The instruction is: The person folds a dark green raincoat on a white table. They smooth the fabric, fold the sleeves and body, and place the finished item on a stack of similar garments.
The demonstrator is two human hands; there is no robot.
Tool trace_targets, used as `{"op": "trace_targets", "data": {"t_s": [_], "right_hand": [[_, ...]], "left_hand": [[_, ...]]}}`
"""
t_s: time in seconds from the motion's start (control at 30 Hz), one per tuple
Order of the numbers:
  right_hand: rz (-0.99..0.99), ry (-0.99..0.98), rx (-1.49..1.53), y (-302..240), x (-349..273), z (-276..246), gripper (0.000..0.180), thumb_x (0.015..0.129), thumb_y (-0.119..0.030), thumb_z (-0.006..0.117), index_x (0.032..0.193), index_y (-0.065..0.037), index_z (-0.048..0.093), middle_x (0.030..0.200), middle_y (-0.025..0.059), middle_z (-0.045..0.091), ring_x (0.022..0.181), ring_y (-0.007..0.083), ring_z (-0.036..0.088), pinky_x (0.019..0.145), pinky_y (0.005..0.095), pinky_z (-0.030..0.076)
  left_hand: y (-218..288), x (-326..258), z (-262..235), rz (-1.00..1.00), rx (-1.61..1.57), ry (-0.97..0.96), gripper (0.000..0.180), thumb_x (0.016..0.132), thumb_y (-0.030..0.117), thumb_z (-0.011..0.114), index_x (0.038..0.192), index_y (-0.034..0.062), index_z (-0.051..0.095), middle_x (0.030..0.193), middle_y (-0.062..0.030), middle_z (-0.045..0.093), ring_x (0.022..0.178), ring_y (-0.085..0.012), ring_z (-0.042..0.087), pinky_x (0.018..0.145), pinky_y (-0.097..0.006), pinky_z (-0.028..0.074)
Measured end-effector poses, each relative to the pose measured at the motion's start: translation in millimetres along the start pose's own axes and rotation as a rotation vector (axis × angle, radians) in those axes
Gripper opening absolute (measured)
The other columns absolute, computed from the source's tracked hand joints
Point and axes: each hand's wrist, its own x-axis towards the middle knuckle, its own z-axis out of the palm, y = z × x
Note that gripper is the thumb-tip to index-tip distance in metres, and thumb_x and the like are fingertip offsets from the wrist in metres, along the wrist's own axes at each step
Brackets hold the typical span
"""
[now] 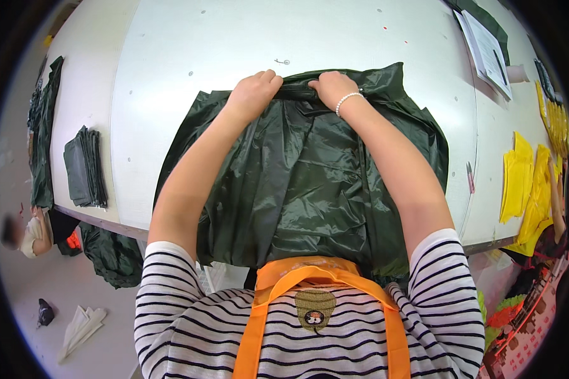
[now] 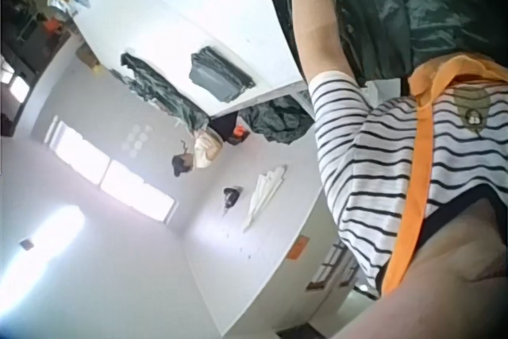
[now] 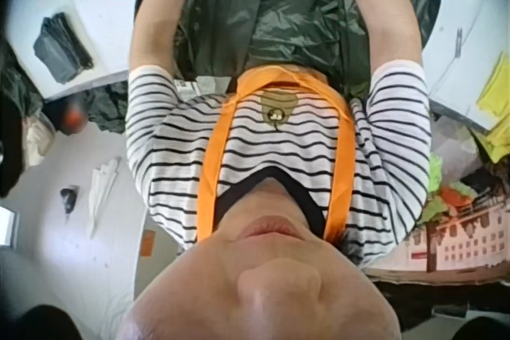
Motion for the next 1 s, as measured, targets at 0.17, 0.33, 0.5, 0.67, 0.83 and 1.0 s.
{"op": "trace_targets", "data": {"t_s": [0.17,0.33,0.5,0.67,0.83,1.0], "right_hand": [[0.067,0.113,0.017,8.4,28.8,3.6,0.047,0.082,-0.044,0.066,0.102,-0.002,0.060,0.103,0.0189,0.065,0.099,0.0335,0.062,0.083,0.0416,0.051],[0.060,0.167,-0.060,20.5,39.2,13.7,0.043,0.082,-0.039,0.067,0.103,-0.003,0.059,0.109,0.0174,0.059,0.109,0.0340,0.053,0.087,0.0435,0.049],[-0.144,0.484,0.153,42.5,10.6,27.5,0.027,0.084,-0.014,0.059,0.108,-0.004,0.059,0.109,0.0158,0.058,0.105,0.0344,0.053,0.090,0.0413,0.045],[-0.089,0.667,0.116,93.6,-14.8,23.2,0.029,0.074,-0.010,0.070,0.103,-0.010,0.063,0.105,0.0068,0.059,0.103,0.0299,0.053,0.087,0.0407,0.044],[-0.092,0.492,0.137,114.2,-5.5,25.7,0.023,0.071,-0.014,0.074,0.091,-0.011,0.063,0.096,0.0037,0.060,0.100,0.0260,0.053,0.085,0.0401,0.042],[-0.145,0.498,0.464,120.2,1.9,20.7,0.013,0.073,-0.007,0.069,0.085,-0.005,0.063,0.086,0.0107,0.064,0.087,0.0281,0.059,0.079,0.0393,0.047]], "left_hand": [[-1.9,6.5,5.9,-0.204,-0.085,0.103,0.018,0.076,0.002,0.057,0.094,0.0044,0.054,0.095,-0.0103,0.056,0.092,-0.0296,0.057,0.079,-0.039,0.048],[50.5,35.3,29.3,-0.234,-0.250,0.148,0.033,0.076,0.001,0.052,0.109,0.0006,0.059,0.109,-0.0155,0.060,0.104,-0.0308,0.056,0.090,-0.038,0.046],[90.5,35.2,41.9,-0.347,-0.293,0.169,0.056,0.073,0.022,0.059,0.125,0.0020,0.051,0.113,-0.0166,0.055,0.108,-0.0327,0.052,0.088,-0.041,0.048],[107.1,56.6,40.9,-0.300,0.014,0.023,0.054,0.072,0.025,0.060,0.122,0.0076,0.055,0.103,-0.0148,0.052,0.098,-0.0322,0.049,0.080,-0.041,0.046],[111.4,87.2,66.0,-0.231,-0.043,-0.038,0.037,0.068,0.021,0.060,0.099,0.0013,0.063,0.099,-0.0143,0.053,0.096,-0.0313,0.051,0.082,-0.041,0.044],[99.2,96.4,65.4,-0.446,-0.428,0.024,0.034,0.073,0.020,0.056,0.097,-0.0012,0.065,0.100,-0.0191,0.061,0.098,-0.0338,0.056,0.088,-0.042,0.045]]}}
